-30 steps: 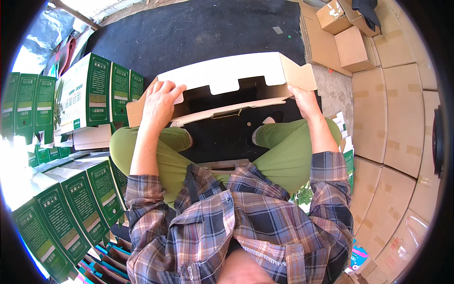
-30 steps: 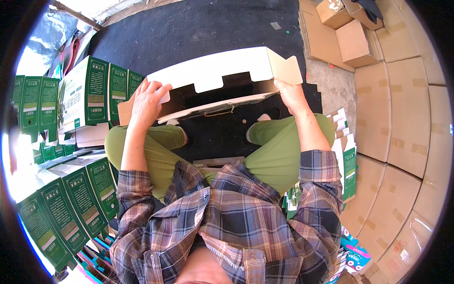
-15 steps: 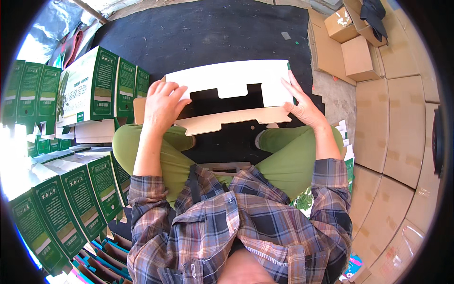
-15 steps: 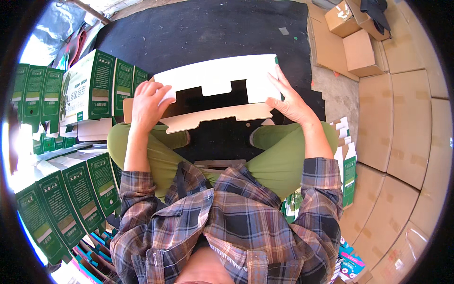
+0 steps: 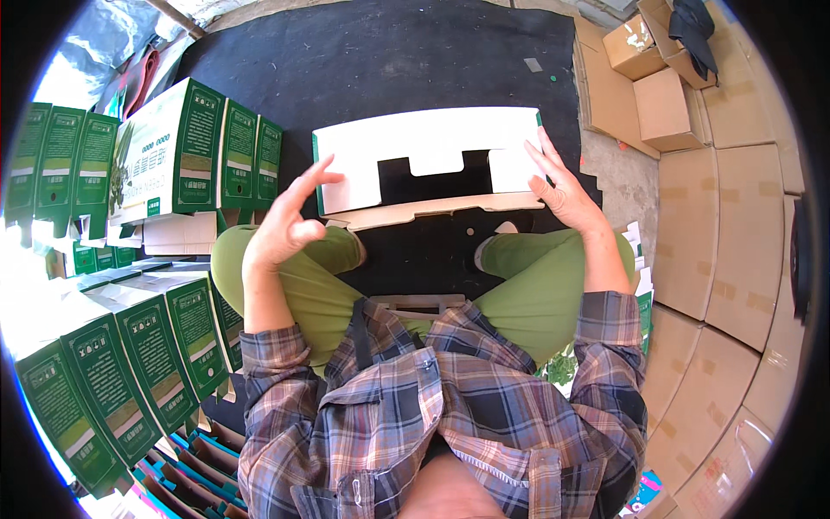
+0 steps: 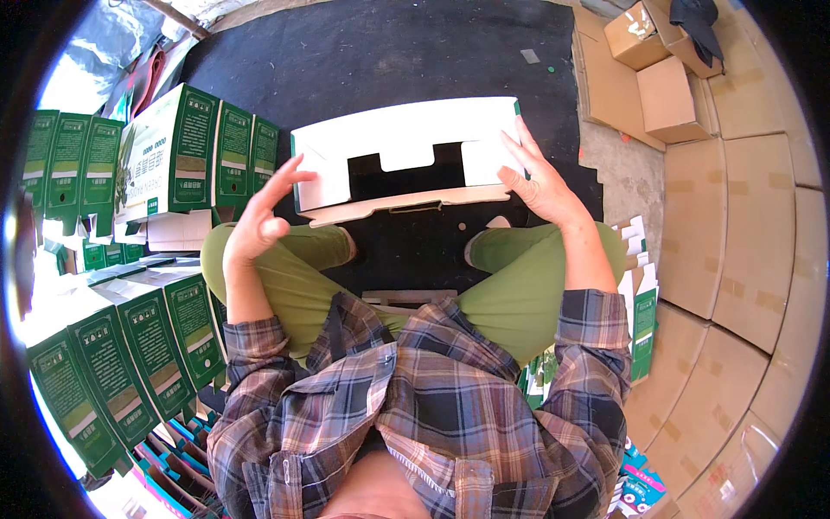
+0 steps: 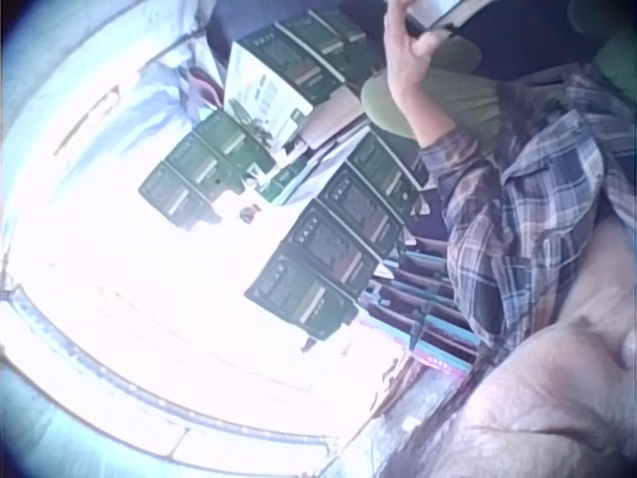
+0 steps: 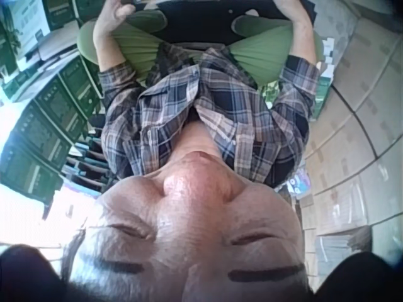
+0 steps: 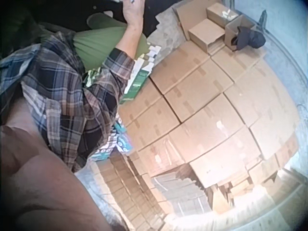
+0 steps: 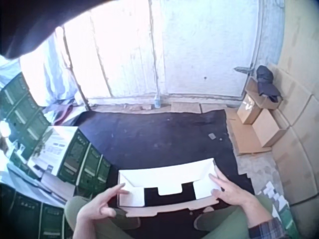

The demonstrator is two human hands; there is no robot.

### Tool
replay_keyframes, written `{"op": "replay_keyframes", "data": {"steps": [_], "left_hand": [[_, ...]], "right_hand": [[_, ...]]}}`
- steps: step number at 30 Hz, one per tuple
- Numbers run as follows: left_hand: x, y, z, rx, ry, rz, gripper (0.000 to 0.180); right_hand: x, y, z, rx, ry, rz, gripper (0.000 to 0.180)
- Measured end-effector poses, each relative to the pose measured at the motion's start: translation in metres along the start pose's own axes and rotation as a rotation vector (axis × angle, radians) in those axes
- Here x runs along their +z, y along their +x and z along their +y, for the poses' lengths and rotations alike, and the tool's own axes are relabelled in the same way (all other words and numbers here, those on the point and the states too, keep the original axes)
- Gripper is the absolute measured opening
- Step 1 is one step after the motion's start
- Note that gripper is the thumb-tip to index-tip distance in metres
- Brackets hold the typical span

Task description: Assembling flat cardboard sheets into boxes in a packaging factory.

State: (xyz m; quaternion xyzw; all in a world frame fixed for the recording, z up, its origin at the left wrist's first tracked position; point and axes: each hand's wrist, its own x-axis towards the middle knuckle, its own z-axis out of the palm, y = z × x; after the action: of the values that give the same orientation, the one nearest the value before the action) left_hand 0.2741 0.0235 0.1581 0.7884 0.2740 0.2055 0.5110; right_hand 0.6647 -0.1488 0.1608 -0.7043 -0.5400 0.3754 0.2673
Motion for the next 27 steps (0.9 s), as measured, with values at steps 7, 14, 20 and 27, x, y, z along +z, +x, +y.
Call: {"op": "replay_keyframes", "data": {"steps": [7,14,20,27], "left_hand": [[0.035,0.019,-0.027,0.104,0.262,0.152,0.065],[0.063,0.029,-0.038,0.152,0.835,0.361,0.045],[0.07,0.029,-0.012,0.1,0.867,0.138,0.057],[0.067,0.028,-0.013,0.08,0.921,0.026,0.055]], "right_hand": [[0.003,0.011,0.01,0.029,0.129,0.107,0.074],[0.023,0.007,-0.019,-0.026,-0.342,0.166,0.079],[0.027,0.006,-0.023,0.046,-0.546,0.135,0.085],[0.027,0.004,-0.026,0.014,-0.539,0.107,0.067]]}}
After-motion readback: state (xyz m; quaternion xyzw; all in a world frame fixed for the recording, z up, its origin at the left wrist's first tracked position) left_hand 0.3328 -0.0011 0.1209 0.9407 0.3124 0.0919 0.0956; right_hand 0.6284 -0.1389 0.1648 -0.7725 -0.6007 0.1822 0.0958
